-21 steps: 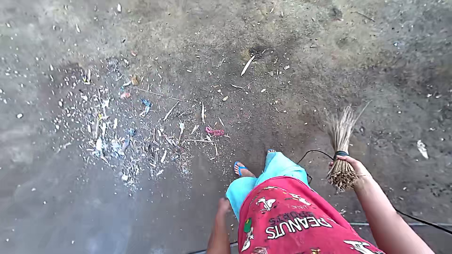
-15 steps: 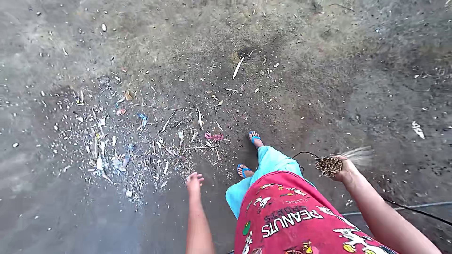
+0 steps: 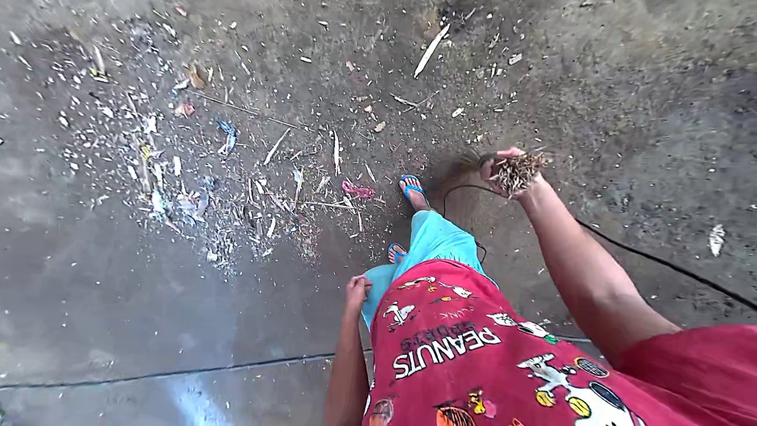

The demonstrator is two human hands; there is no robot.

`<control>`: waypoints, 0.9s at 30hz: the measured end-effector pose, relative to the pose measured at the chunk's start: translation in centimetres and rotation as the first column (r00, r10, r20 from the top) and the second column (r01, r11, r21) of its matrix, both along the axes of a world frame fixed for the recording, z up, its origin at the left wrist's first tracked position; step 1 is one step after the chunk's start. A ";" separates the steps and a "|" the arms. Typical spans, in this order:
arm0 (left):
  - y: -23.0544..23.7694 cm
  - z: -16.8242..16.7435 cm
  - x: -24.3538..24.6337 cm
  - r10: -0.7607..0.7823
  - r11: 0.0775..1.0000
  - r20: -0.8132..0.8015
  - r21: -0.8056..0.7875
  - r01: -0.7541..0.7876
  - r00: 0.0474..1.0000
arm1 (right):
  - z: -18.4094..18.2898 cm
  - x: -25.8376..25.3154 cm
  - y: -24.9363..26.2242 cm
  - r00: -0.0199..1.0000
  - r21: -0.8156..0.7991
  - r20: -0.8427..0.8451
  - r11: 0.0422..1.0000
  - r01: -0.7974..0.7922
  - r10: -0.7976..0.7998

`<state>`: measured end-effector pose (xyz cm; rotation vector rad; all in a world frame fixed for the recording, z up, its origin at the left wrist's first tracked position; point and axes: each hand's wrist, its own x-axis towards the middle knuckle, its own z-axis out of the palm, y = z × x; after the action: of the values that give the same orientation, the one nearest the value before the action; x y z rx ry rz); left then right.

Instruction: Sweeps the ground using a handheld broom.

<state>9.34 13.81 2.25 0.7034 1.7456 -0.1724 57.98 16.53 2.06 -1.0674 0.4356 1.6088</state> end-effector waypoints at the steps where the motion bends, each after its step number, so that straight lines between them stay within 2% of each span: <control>1: -0.3 -0.1 0.3 -0.001 0.999 -0.025 0.042 0.002 1.000 | 0.4 1.5 2.0 1.000 0.019 -0.026 1.000 0.000 0.001; 3: -0.1 0.1 1.4 0.067 0.991 -0.083 0.122 -0.056 0.994 | 1.6 3.2 3.7 0.999 -0.012 -0.029 1.000 -0.024 0.024; 4: 0.4 0.2 2.0 0.099 0.989 -0.104 0.120 -0.086 0.990 | 2.3 3.3 3.3 0.996 -0.057 0.006 0.994 -0.093 0.093; 6: 2.2 0.5 3.4 0.086 0.996 -0.111 0.041 -0.082 0.990 | 4.1 2.7 0.1 0.962 -0.130 0.037 0.955 -0.265 0.272; 8: 4.8 1.1 4.9 0.019 1.000 -0.048 0.006 -0.018 0.999 | 6.9 0.8 -4.7 0.937 -0.179 -0.023 0.921 -0.346 0.348; 10: 6.8 1.5 6.6 -0.055 0.997 0.030 0.064 0.053 0.998 | 10.0 -1.7 -10.0 0.946 -0.257 -0.127 0.911 -0.321 0.298; 12: 8.7 1.3 8.6 -0.077 0.991 0.080 0.119 0.067 0.994 | 12.6 -3.6 -12.2 0.961 -0.370 -0.207 0.895 -0.249 0.182; 13: 9.4 1.0 9.7 -0.067 0.991 0.088 0.121 0.057 0.994 | 12.8 -4.0 -12.6 0.966 -0.426 -0.232 0.880 -0.210 0.118; 15: 10.2 0.2 11.4 -0.055 0.994 0.083 0.097 0.047 0.995 | 10.6 -3.8 -12.9 0.976 -0.496 -0.212 0.854 -0.157 0.056; 17: 10.7 0.1 12.9 -0.081 0.995 0.100 0.069 0.074 0.992 | 6.1 -2.3 -12.2 0.993 -0.535 -0.115 0.843 -0.063 0.002; 19: 10.6 0.6 13.4 -0.154 0.987 0.134 0.056 0.147 0.979 | 2.5 0.4 -9.3 0.989 -0.590 0.005 0.798 0.120 -0.145; 21: 10.3 1.3 13.1 -0.206 0.978 0.145 0.061 0.199 0.968 | 0.3 4.1 -5.3 0.975 -0.517 0.068 0.829 0.214 -0.209; 22: 10.2 1.5 12.9 -0.218 0.975 0.137 0.075 0.209 0.966 | -0.3 6.2 -3.5 0.983 -0.434 0.077 0.882 0.184 -0.166; 24: 9.8 1.7 12.1 -0.209 0.976 0.096 0.076 0.202 0.973 | -0.3 10.7 0.1 0.996 -0.251 0.091 0.968 0.024 -0.001; 25: 9.7 1.7 11.7 -0.195 0.980 0.068 0.058 0.191 0.978 | 0.1 12.7 2.2 0.993 -0.175 0.105 0.984 -0.041 0.060; 27: 9.0 1.6 10.3 -0.186 0.983 0.015 0.001 0.186 0.982 | 1.4 14.7 4.6 0.964 -0.149 0.217 0.981 -0.124 0.154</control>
<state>19.61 22.86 3.80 0.8657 1.6643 -0.2946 72.66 21.13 3.42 -1.3948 0.3233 1.5727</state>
